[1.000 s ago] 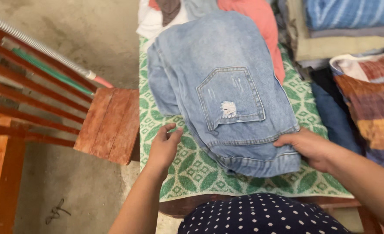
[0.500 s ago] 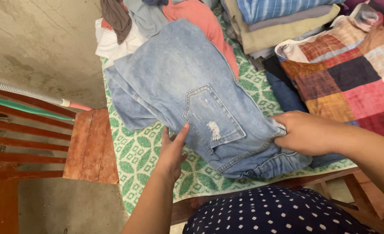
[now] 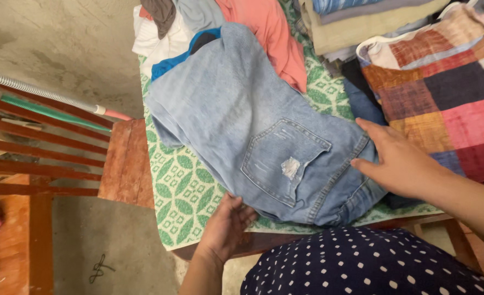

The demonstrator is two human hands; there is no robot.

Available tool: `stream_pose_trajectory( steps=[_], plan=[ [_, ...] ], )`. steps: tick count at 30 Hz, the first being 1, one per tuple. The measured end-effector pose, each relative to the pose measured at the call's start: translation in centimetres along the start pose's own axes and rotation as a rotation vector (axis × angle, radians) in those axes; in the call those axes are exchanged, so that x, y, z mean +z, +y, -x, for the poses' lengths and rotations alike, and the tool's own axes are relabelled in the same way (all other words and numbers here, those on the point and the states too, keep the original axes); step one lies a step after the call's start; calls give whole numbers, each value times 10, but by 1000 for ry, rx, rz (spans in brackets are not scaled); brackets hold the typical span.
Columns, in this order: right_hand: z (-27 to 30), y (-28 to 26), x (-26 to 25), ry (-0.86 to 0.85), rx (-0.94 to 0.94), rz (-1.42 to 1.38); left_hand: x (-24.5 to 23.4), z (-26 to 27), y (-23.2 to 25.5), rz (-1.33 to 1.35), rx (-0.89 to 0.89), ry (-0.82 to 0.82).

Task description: The person folds a multicolored patchwork cloth, then a blue striped shirt, and finally a pair of light blue denim jeans on a patterned table. Each item is smoothed, folded into a compact rectangle, and placed in a growing stack.

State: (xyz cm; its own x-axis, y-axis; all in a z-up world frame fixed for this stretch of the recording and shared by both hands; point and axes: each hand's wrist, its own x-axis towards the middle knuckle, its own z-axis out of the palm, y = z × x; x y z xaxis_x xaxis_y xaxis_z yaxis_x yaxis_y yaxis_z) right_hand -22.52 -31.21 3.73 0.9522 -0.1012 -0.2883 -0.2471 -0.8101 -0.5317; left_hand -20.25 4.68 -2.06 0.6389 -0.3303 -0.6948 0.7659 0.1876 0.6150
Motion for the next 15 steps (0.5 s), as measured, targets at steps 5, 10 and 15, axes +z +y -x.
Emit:
stream_pose_trajectory(
  steps=[5, 10, 15],
  plan=[
    [11, -5, 24, 234, -436, 81, 0, 20, -19, 1, -184, 53],
    [7, -41, 37, -326, -343, -66, 0, 23, -20, 10, -184, 31],
    [-6, -79, 59, -421, -592, -128, 21, 19, -8, 74, -106, -39]
  ],
)
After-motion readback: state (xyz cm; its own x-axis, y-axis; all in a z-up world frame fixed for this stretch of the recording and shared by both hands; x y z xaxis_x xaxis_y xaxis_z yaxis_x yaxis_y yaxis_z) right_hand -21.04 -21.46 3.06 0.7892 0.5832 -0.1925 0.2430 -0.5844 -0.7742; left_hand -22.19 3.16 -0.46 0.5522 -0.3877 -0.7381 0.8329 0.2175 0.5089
